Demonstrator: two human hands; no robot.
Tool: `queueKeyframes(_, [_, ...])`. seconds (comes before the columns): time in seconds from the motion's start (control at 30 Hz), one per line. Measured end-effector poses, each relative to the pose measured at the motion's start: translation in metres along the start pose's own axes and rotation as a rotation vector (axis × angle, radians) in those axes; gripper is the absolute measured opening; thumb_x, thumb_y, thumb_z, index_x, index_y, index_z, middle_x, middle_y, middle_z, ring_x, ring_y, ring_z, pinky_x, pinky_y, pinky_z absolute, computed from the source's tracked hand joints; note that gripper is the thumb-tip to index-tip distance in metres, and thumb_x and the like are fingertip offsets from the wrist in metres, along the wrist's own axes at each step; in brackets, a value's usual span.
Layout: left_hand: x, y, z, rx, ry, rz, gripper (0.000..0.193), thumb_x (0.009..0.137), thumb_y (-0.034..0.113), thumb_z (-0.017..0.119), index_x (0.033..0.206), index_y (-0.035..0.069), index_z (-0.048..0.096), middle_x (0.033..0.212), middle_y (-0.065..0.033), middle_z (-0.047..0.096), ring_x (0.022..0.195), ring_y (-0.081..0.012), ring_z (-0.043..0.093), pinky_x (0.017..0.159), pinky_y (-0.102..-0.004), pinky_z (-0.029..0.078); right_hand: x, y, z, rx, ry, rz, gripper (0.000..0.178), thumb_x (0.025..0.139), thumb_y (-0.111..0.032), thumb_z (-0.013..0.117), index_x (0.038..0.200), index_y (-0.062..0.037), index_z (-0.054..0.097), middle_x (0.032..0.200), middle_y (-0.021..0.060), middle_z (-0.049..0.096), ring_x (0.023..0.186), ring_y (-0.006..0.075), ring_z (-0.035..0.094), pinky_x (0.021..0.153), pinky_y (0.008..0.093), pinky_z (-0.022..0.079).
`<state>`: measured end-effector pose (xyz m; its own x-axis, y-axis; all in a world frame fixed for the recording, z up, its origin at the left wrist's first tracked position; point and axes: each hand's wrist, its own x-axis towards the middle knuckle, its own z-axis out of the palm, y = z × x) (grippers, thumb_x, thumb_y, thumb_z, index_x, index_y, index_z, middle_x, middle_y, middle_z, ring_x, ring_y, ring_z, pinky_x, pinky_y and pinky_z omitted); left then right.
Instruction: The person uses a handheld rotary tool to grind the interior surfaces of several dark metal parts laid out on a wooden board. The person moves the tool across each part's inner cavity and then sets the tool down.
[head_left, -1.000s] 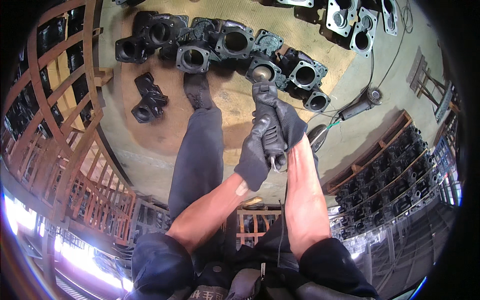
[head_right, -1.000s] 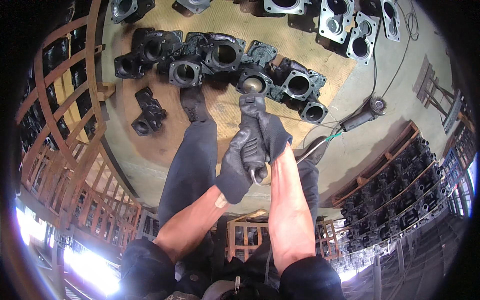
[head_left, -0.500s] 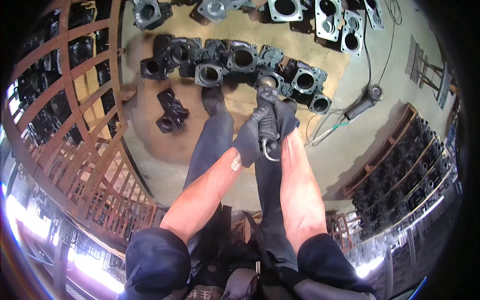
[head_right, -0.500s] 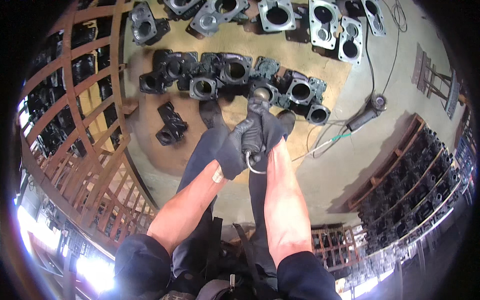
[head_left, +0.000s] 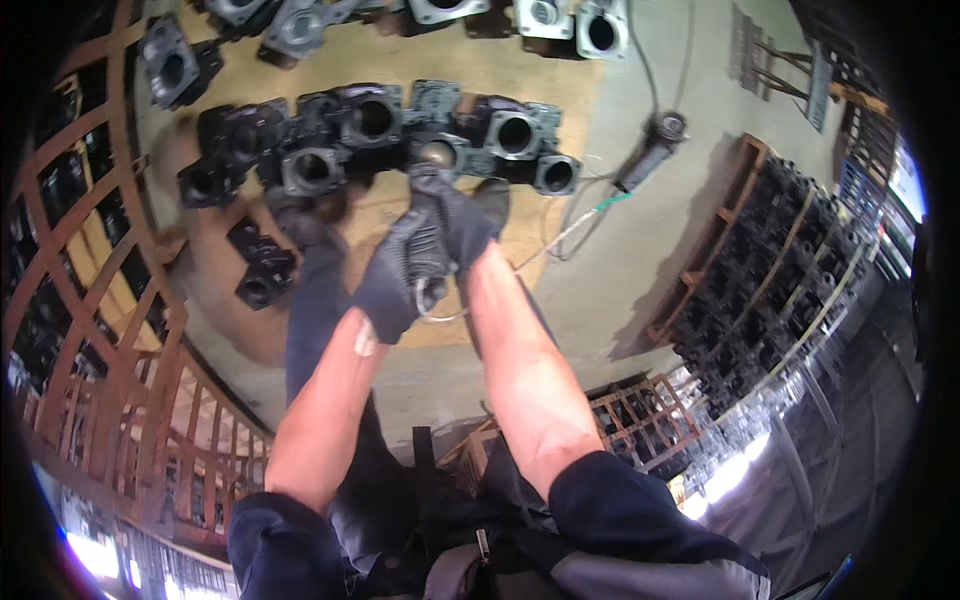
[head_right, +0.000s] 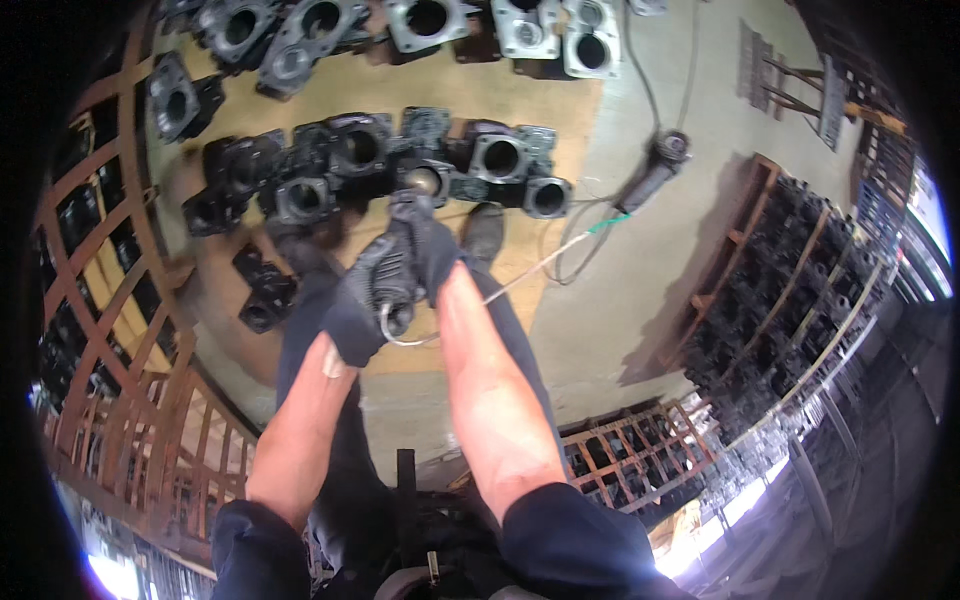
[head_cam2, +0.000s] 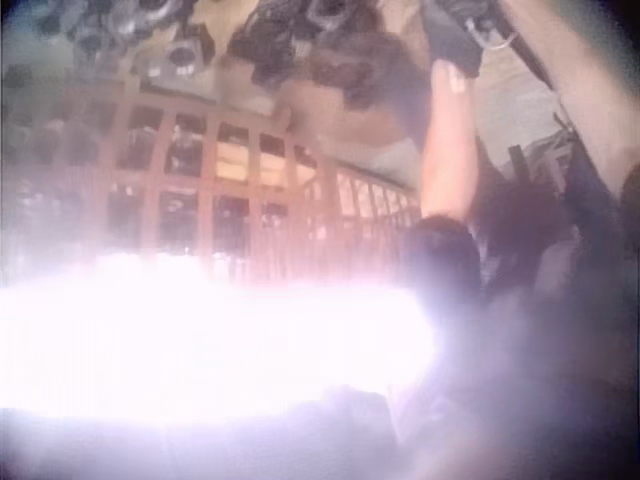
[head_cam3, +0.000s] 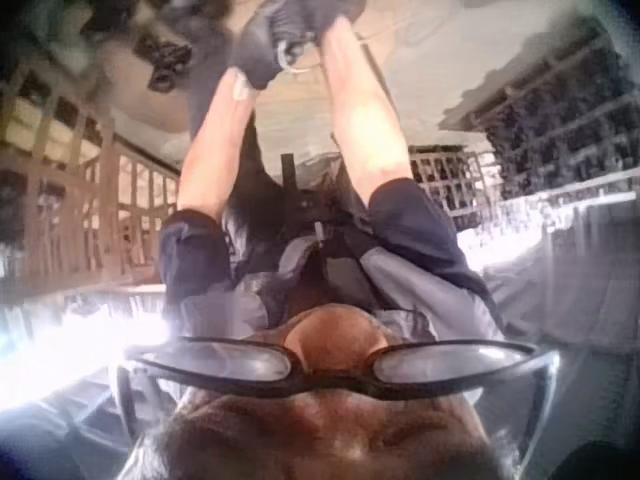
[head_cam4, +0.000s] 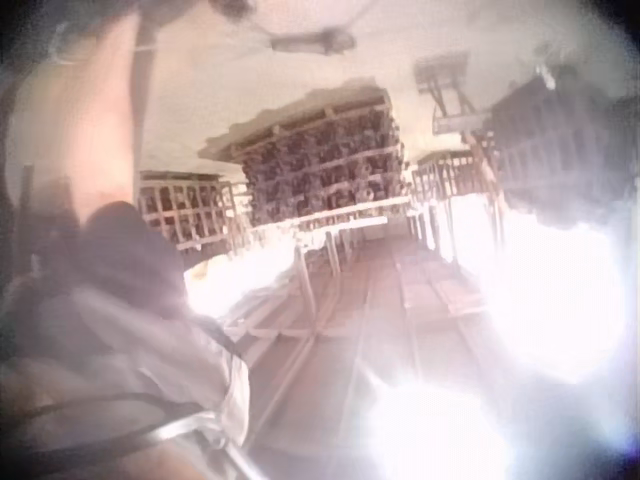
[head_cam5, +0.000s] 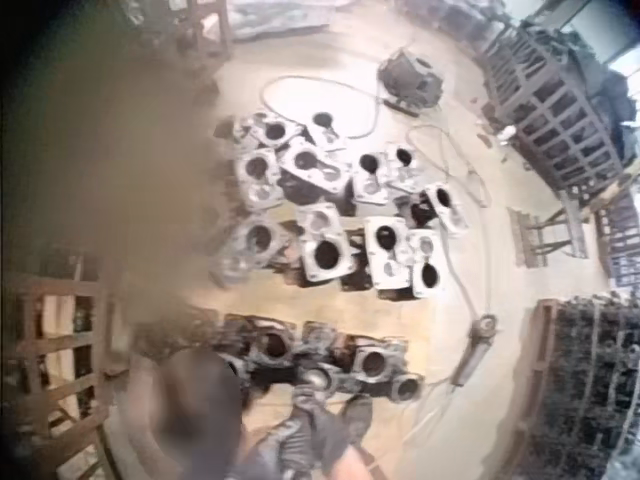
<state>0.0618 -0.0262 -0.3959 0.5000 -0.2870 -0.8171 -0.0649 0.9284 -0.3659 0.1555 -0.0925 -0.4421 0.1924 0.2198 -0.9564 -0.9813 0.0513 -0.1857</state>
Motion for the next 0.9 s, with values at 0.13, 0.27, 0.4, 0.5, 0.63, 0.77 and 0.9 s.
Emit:
queueKeyframes(0.13, [-0.009, 0.000, 0.017, 0.075, -0.005, -0.007, 0.020, 0.097, 0.032, 0.058, 0.087, 0.015, 0.059, 0.060, 0.0059, 0.055, 0.043, -0.0075, 0.049, 0.038, -0.0230, 0.042, 0.033, 0.011, -0.032, 0.066, -0.132, 0.166, 0.028, 0.087, -0.031, 0.067, 0.101, -0.0064, 0.062, 0.074, 0.0059, 0.063, 0.062, 0.0201, 0.062, 0.061, 0.0313, 0.054])
queueKeyframes(0.27, [-0.007, -0.003, 0.003, 0.240, 0.141, 0.038, 0.035, 0.090, 0.045, 0.066, 0.097, 0.011, 0.061, 0.069, -0.0028, 0.065, 0.049, -0.0181, 0.063, 0.035, -0.0315, 0.048, 0.013, -0.005, -0.020, -0.148, -0.077, 0.310, 0.037, 0.082, -0.031, 0.071, 0.105, -0.0054, 0.056, 0.077, 0.0129, 0.062, 0.058, 0.0248, 0.061, 0.056, 0.0358, 0.055])
queueKeyframes(0.4, [-0.012, -0.018, 0.000, 0.222, 0.161, 0.046, 0.039, 0.091, 0.045, 0.064, 0.100, 0.008, 0.061, 0.073, -0.0055, 0.065, 0.051, -0.0189, 0.063, 0.036, -0.0334, 0.048, -0.025, -0.013, 0.008, -0.235, 0.008, 0.227, 0.044, 0.082, -0.033, 0.070, 0.111, -0.0049, 0.053, 0.081, 0.0134, 0.062, 0.062, 0.0238, 0.062, 0.058, 0.0350, 0.055])
queueKeyframes(0.5, [-0.024, -0.029, 0.008, 0.197, 0.184, 0.052, 0.038, 0.093, 0.042, 0.063, 0.102, 0.005, 0.061, 0.076, -0.0072, 0.066, 0.057, -0.0182, 0.063, 0.045, -0.0305, 0.051, -0.042, -0.021, 0.010, -0.236, 0.008, 0.247, 0.046, 0.086, -0.034, 0.066, 0.117, -0.0034, 0.053, 0.084, 0.0133, 0.062, 0.068, 0.0228, 0.063, 0.061, 0.0331, 0.055])
queueKeyframes(0.63, [-0.042, -0.037, 0.030, 0.054, 0.216, 0.178, 0.031, 0.093, 0.037, 0.066, 0.096, 0.006, 0.062, 0.078, -0.0001, 0.062, 0.059, -0.0114, 0.059, 0.054, -0.0269, 0.050, -0.059, -0.032, 0.036, -0.357, 0.018, 0.210, 0.046, 0.087, -0.035, 0.066, 0.117, -0.0012, 0.056, 0.086, 0.0139, 0.064, 0.068, 0.0222, 0.064, 0.061, 0.0322, 0.055])
queueKeyframes(0.77, [-0.046, -0.024, 0.022, 0.020, 0.171, 0.204, 0.035, 0.093, 0.035, 0.066, 0.102, 0.002, 0.058, 0.081, -0.0018, 0.061, 0.063, -0.0117, 0.060, 0.056, -0.0264, 0.052, -0.054, -0.031, 0.068, -0.383, -0.019, 0.237, 0.044, 0.087, -0.033, 0.067, 0.114, 0.0002, 0.058, 0.084, 0.0151, 0.065, 0.066, 0.0224, 0.065, 0.059, 0.0326, 0.056])
queueKeyframes(0.9, [-0.042, 0.002, 0.022, -0.001, 0.153, 0.285, 0.030, 0.094, 0.032, 0.065, 0.101, 0.003, 0.059, 0.080, -0.0015, 0.061, 0.062, -0.0110, 0.060, 0.057, -0.0257, 0.052, -0.029, -0.024, 0.077, -0.455, -0.067, 0.190, 0.040, 0.087, -0.030, 0.067, 0.112, 0.0008, 0.058, 0.082, 0.0147, 0.065, 0.064, 0.0222, 0.065, 0.058, 0.0323, 0.056])
